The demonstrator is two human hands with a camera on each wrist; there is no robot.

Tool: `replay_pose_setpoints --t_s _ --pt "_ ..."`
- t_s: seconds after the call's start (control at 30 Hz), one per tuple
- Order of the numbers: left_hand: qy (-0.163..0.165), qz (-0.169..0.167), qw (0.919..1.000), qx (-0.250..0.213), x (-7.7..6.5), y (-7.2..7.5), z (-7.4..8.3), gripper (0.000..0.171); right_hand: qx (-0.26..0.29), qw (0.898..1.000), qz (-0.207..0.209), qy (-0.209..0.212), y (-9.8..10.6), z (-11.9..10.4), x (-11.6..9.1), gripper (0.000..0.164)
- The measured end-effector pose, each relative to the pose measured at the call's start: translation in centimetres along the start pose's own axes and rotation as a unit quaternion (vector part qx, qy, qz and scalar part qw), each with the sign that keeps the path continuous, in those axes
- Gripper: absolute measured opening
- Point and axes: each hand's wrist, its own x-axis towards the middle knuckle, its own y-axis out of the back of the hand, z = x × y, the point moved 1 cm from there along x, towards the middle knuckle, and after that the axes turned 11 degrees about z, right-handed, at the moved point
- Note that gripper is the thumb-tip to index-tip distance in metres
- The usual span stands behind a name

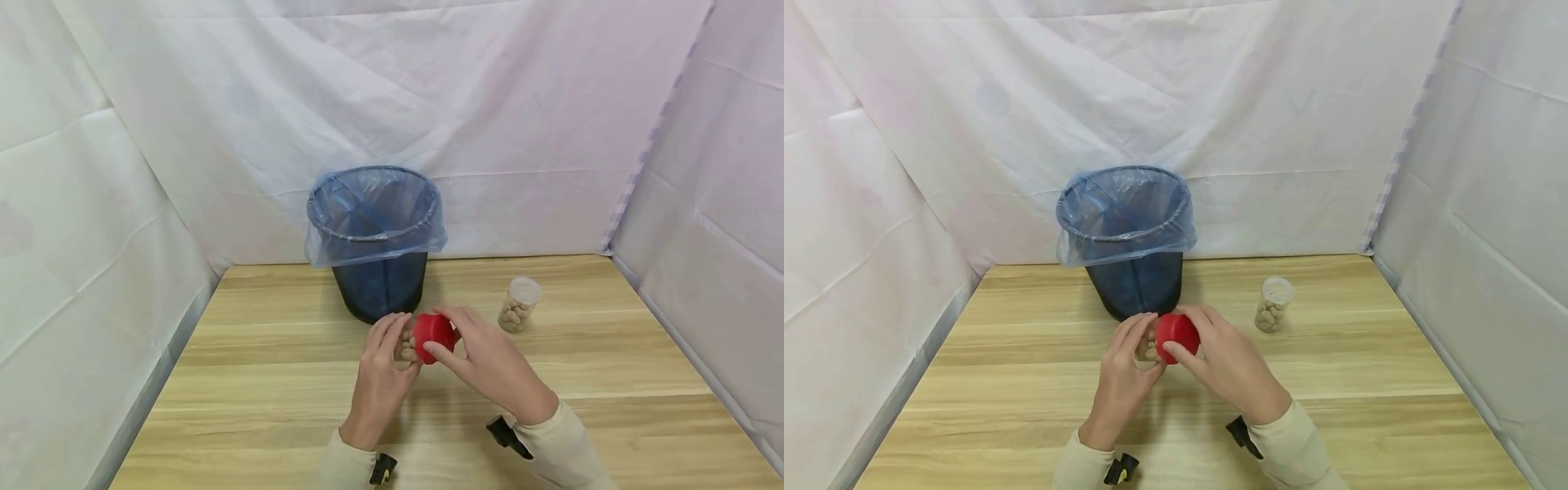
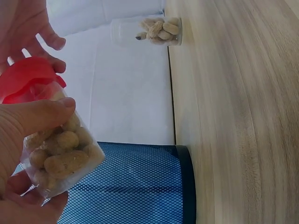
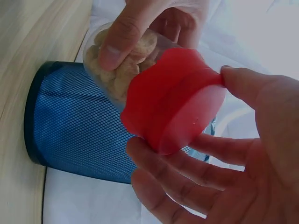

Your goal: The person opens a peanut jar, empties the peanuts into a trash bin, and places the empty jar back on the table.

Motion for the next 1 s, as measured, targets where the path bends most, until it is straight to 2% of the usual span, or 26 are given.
replay_pose_setpoints --t_s 0.1,0.2,0.27,0.33,0.47,0.57,0.63,0.73,0.9,1.0 --pt "-0.004 0.003 1.0000 0.000 0.0 0.0 -0.1 0.075 -0.004 0.999 0.007 0.037 0.0 0.1 0.0 0.059" --pt "-0.004 0.008 1.0000 -0.003 0.0 -0.1 -0.2 0.075 0.003 0.995 0.017 0.096 0.0 0.3 0.0 0.064" --pt "-0.003 0.012 0.9999 -0.006 0.0 -0.1 -0.3 0.075 0.013 0.993 0.021 0.119 0.0 0.4 0.0 0.069" --pt "-0.001 0.014 0.9999 -0.009 0.0 -0.1 -0.3 0.074 0.023 0.993 0.019 0.118 0.0 0.4 0.0 0.073" --pt "0.003 0.015 0.9998 -0.011 0.0 -0.2 -0.3 0.074 0.025 0.998 0.002 0.065 0.0 0.5 -0.1 0.075" --pt "0.007 0.013 0.9999 -0.007 -0.1 -0.2 -0.2 0.075 0.026 0.999 -0.012 0.028 0.0 0.6 -0.2 0.070" --pt "0.007 0.013 0.9999 -0.005 -0.1 -0.2 -0.1 0.075 0.031 0.999 -0.016 0.017 -0.1 0.8 -0.3 0.067" --pt "0.006 0.014 0.9999 -0.004 -0.1 -0.3 -0.2 0.073 0.042 0.998 -0.019 0.031 -0.2 0.9 -0.3 0.064" --pt "0.005 0.017 0.9998 -0.005 -0.2 -0.4 -0.2 0.073 0.045 0.995 -0.019 0.085 -0.2 1.1 -0.2 0.069" --pt "0.004 0.017 0.9998 -0.005 -0.2 -0.5 -0.2 0.074 0.044 0.996 -0.015 0.082 -0.2 1.2 -0.2 0.070"
